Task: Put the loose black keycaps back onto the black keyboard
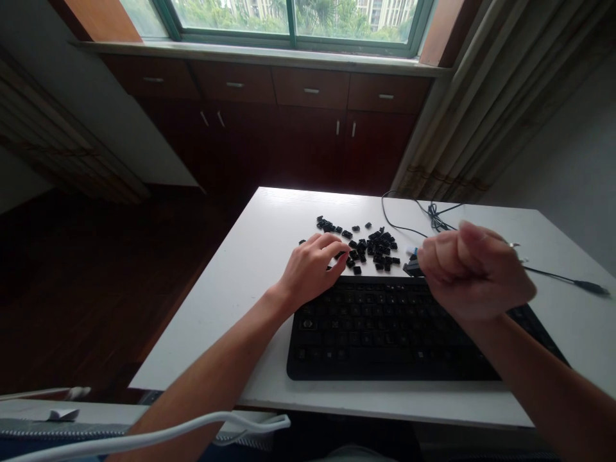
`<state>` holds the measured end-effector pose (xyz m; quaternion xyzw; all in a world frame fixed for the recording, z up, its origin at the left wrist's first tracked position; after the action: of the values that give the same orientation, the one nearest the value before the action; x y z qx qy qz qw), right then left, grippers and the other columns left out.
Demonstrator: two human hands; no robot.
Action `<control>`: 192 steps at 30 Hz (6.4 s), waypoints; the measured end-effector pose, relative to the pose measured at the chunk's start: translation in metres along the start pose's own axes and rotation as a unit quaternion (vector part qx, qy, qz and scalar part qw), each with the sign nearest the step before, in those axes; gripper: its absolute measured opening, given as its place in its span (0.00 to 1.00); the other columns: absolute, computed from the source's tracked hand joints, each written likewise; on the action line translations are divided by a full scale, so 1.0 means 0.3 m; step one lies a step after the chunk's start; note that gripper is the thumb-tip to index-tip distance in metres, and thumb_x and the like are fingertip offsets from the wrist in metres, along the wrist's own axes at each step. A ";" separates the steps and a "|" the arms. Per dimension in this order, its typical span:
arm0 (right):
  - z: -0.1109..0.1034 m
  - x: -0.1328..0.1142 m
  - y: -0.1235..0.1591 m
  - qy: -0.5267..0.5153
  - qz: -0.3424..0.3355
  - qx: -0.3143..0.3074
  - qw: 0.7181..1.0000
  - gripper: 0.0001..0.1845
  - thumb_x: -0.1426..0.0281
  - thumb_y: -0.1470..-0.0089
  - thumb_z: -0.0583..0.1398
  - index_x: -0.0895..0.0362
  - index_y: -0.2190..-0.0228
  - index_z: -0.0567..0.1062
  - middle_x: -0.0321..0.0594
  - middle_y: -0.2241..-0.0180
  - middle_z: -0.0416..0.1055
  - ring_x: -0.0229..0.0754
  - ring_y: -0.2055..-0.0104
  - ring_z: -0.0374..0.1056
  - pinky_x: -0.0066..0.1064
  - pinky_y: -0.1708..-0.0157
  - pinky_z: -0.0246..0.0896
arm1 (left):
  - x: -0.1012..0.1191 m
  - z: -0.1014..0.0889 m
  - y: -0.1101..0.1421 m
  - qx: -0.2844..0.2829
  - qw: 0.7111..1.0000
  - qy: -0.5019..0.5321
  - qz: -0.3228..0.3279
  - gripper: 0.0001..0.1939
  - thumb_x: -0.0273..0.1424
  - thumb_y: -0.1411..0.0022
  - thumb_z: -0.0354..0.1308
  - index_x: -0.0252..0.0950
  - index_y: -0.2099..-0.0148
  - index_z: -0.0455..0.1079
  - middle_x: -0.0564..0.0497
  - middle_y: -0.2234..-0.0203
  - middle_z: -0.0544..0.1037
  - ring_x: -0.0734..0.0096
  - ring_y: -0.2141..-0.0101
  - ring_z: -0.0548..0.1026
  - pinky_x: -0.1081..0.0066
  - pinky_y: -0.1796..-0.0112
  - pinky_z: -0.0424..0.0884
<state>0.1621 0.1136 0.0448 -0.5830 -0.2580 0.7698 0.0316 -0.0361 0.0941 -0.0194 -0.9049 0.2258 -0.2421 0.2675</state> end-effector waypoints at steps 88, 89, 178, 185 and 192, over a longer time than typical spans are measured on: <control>-0.013 0.236 0.121 -0.269 0.502 -0.043 0.821 0.08 0.75 0.42 0.65 0.63 0.59 0.78 0.38 0.67 0.71 0.28 0.72 0.72 0.10 0.82 0.62 | 0.055 0.011 -0.010 -0.029 0.881 0.449 -0.149 0.15 0.27 0.39 0.65 0.36 0.49 0.76 0.45 0.56 0.79 0.65 0.56 0.79 0.65 0.55 0.80; -0.021 0.229 0.113 -0.267 0.498 -0.028 0.825 0.09 0.76 0.42 0.64 0.63 0.57 0.78 0.38 0.67 0.71 0.28 0.73 0.72 0.10 0.82 0.64 | 0.044 0.013 -0.008 -0.018 0.865 0.468 -0.181 0.14 0.27 0.39 0.65 0.36 0.50 0.76 0.45 0.57 0.80 0.65 0.56 0.79 0.65 0.55 0.80; -0.276 0.100 0.101 0.446 -0.038 -0.326 0.833 0.04 0.71 0.40 0.62 0.54 0.62 0.78 0.39 0.57 0.78 0.40 0.61 0.75 0.30 0.60 0.71 | 0.188 0.197 -0.108 -0.167 0.949 0.256 -0.077 0.06 0.28 0.36 0.62 0.37 0.59 0.81 0.49 0.61 0.81 0.70 0.62 0.79 0.70 0.58 0.73; -0.271 0.112 0.110 0.444 -0.050 -0.335 0.830 0.05 0.72 0.40 0.62 0.54 0.61 0.77 0.39 0.56 0.77 0.40 0.60 0.74 0.31 0.62 0.71 | 0.190 0.193 -0.111 -0.168 0.948 0.259 -0.077 0.06 0.28 0.37 0.61 0.36 0.60 0.81 0.48 0.61 0.81 0.69 0.62 0.79 0.70 0.59 0.73; -0.270 0.107 0.108 0.454 -0.022 -0.344 0.822 0.05 0.71 0.41 0.62 0.53 0.61 0.78 0.40 0.56 0.76 0.42 0.61 0.74 0.33 0.62 0.70 | 0.191 0.192 -0.111 -0.177 0.940 0.278 -0.092 0.07 0.28 0.37 0.61 0.37 0.61 0.81 0.48 0.61 0.81 0.68 0.61 0.78 0.70 0.59 0.72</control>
<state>0.2341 0.1259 -0.0127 -0.8335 -0.4755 0.2784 -0.0402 0.0501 0.1101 -0.0241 -0.8512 0.2465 -0.4634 0.0063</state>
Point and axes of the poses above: each hand's wrist, its own y-axis away from the middle knuckle, its own z-axis out of the palm, x = y × z, the point moved 5 cm from there along -y, towards the middle knuckle
